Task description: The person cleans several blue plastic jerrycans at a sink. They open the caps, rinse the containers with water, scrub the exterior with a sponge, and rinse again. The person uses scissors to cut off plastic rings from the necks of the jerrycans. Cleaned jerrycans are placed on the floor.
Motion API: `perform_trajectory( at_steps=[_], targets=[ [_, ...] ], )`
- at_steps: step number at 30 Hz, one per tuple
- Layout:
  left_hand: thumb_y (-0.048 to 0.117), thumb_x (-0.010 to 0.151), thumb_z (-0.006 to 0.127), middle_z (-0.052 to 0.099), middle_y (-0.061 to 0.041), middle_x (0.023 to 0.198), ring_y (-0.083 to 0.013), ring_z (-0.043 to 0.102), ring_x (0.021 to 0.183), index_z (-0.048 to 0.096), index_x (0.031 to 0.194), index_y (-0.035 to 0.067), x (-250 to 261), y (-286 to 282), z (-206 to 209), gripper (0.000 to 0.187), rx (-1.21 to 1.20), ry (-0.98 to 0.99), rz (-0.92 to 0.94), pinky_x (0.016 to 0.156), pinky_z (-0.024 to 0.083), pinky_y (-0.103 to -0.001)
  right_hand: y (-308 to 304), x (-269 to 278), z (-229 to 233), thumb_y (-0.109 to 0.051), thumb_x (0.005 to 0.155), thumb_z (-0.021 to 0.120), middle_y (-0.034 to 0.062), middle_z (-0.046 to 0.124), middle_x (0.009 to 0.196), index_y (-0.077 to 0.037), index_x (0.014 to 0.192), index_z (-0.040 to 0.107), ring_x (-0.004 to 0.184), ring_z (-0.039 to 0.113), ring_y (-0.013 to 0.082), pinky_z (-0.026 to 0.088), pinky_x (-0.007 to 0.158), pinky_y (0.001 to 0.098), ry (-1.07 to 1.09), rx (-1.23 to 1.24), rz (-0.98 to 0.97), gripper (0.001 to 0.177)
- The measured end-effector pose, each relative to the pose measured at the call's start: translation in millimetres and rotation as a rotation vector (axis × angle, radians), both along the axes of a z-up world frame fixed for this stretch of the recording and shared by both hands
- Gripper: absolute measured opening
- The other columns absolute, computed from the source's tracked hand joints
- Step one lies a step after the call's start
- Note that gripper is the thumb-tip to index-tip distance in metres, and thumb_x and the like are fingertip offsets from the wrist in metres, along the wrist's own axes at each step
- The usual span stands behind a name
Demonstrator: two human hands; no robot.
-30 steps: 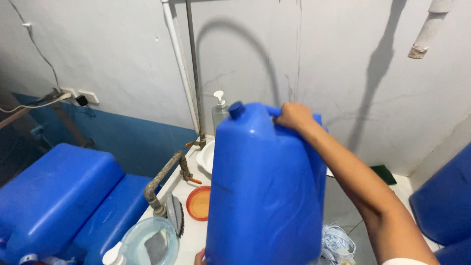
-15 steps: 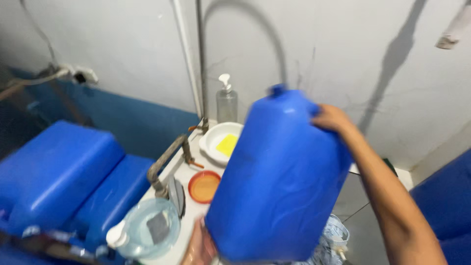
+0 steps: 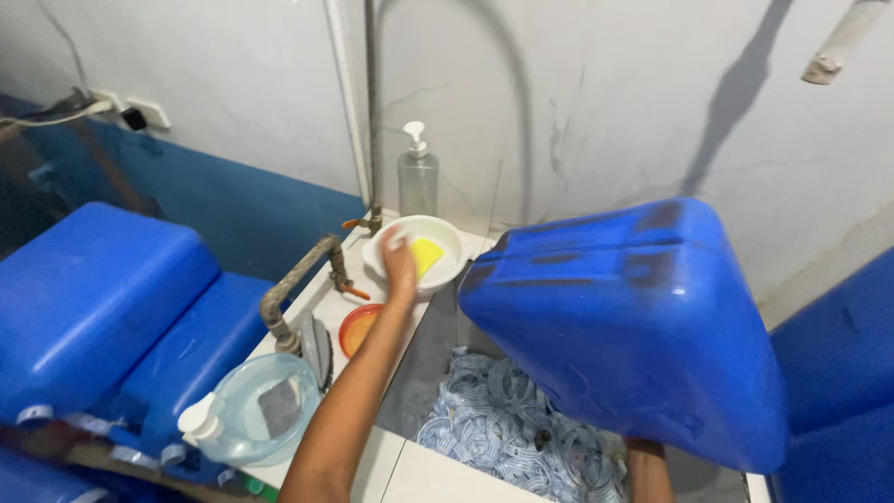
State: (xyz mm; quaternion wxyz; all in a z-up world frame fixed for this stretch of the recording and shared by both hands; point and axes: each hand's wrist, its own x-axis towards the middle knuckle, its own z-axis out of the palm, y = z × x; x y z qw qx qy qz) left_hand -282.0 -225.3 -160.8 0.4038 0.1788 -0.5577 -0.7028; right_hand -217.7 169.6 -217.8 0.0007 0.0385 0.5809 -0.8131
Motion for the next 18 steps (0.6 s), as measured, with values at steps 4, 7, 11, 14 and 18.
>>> perform_trajectory(
  at_steps=[4, 7, 11, 14, 18],
  targets=[
    [0.017, 0.086, 0.067, 0.038, -0.026, 0.138, -0.0422, 0.04, 0.128, 0.053, 0.136, 0.008, -11.2, -92.0, -99.4, 0.053, -0.065, -0.794, 0.458, 0.108, 0.032, -0.052, -3.9, 16.1, 1.7, -0.037, 0.071, 0.075, 0.0202, 0.071, 0.113, -0.01, 0.114, 0.074, 0.104, 0.069, 0.0374, 0.055, 0.088, 0.0489, 0.003, -0.022, -0.029, 0.051],
    [0.011, 0.089, 0.059, 0.045, -0.02, 0.116, -0.0352, 0.046, 0.103, 0.051, 0.131, 0.005, -6.4, -109.4, -142.1, 0.043, 0.111, -0.586, 0.259, 0.09, 0.037, -0.049, 1.9, 25.1, -1.0, -0.037, 0.071, 0.075, 0.0199, 0.071, 0.115, -0.01, 0.114, 0.074, 0.105, 0.068, 0.0373, 0.055, 0.088, 0.0489, 0.005, -0.011, -0.045, 0.051],
    [0.004, 0.094, 0.048, 0.049, -0.012, 0.08, -0.0271, 0.048, 0.062, 0.046, 0.124, 0.003, -8.3, -123.8, -135.5, 0.031, 0.529, -0.326, -0.021, 0.059, 0.041, -0.044, -0.8, 30.9, -1.1, -0.036, 0.07, 0.074, 0.0194, 0.07, 0.116, -0.01, 0.114, 0.074, 0.107, 0.068, 0.0373, 0.055, 0.089, 0.0489, 0.016, -0.011, -0.052, 0.05],
    [-0.003, 0.089, 0.044, 0.051, -0.008, 0.069, -0.0187, 0.05, 0.049, 0.052, 0.116, 0.008, -9.4, -142.7, -113.1, 0.031, 0.573, -0.104, -0.096, 0.049, 0.05, -0.036, -2.8, 32.9, -0.1, -0.035, 0.07, 0.074, 0.0191, 0.069, 0.117, -0.011, 0.114, 0.075, 0.108, 0.067, 0.0373, 0.055, 0.089, 0.0489, 0.016, -0.023, -0.058, 0.05],
    [0.013, 0.102, 0.053, 0.054, -0.006, 0.078, -0.0166, 0.057, 0.061, 0.051, 0.118, 0.005, -8.8, -163.2, -97.4, 0.018, 0.724, -0.231, -0.05, 0.062, 0.057, -0.034, 2.0, 42.8, 0.8, -0.034, 0.07, 0.074, 0.0187, 0.068, 0.119, -0.011, 0.114, 0.075, 0.109, 0.067, 0.0372, 0.055, 0.09, 0.0489, 0.022, -0.017, -0.063, 0.05]
  ],
)
